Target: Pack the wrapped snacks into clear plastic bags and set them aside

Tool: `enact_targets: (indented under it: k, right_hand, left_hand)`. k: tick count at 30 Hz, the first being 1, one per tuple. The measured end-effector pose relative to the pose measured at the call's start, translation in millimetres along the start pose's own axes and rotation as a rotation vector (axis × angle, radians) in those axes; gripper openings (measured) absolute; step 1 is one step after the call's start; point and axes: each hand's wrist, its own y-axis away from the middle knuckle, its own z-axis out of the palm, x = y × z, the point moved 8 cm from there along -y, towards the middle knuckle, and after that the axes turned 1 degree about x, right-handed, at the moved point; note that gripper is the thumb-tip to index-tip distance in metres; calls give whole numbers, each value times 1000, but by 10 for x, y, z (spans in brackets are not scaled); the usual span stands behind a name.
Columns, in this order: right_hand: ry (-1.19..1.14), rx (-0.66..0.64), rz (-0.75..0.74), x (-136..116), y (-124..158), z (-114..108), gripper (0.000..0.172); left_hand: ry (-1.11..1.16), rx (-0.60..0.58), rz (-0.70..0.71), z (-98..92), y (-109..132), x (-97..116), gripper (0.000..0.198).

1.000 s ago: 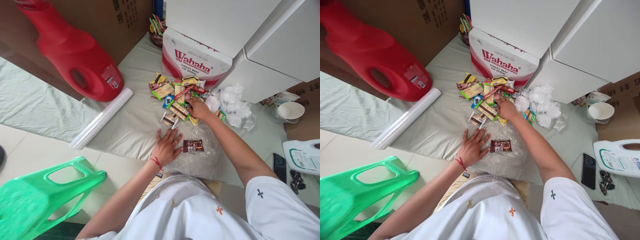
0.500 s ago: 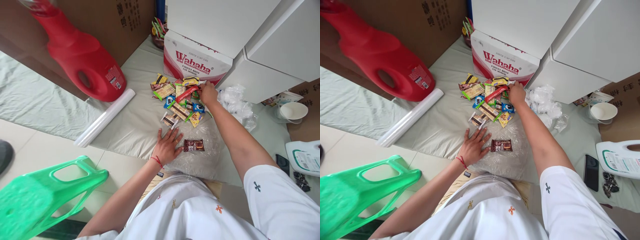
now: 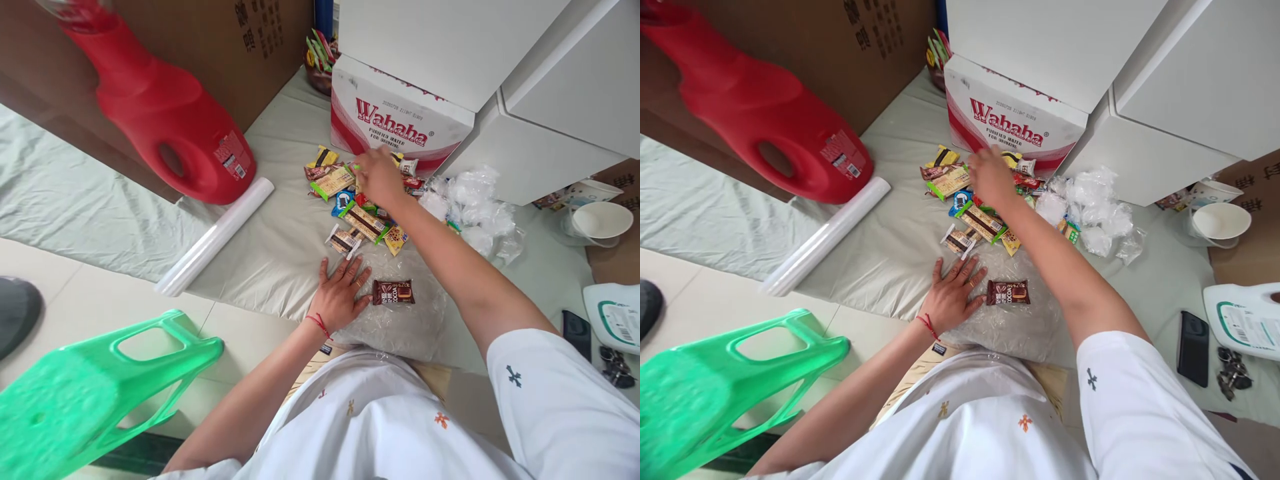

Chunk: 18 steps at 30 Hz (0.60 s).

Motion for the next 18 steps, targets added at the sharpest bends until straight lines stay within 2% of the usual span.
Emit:
enact_targets:
  k: [3, 5, 6, 8, 10, 13, 15, 18]
  right_hand:
    - [-11, -139, -226, -675, -203, 367, 61]
    - [29, -219, -271, -923, -270, 584, 70]
    - [57, -257, -263, -974, -286, 663, 67]
    - [113, -318, -212, -960, -283, 733, 48]
    - [140, -321, -164, -839, -249, 664, 35]
    - [76, -185, -126, -476, -182, 378, 36]
    - [-39, -23, -43, -37, -134, 157, 33]
    - [-251, 256, 191, 829, 18, -95, 26]
  left_hand:
    - [-16, 0, 4, -4, 0, 5, 63]
    - [-23, 1, 6, -4, -1, 6, 63]
    - [-23, 2, 6, -3, -2, 5, 63]
    - [-19, 3, 2, 0, -3, 1, 63]
    - [-11, 5, 2, 3, -1, 0, 63]
    - [-3, 19, 9, -6, 3, 4, 62]
    - [-1, 27, 12, -15, 6, 5, 62]
    - [1, 28, 11, -21, 10, 4, 62]
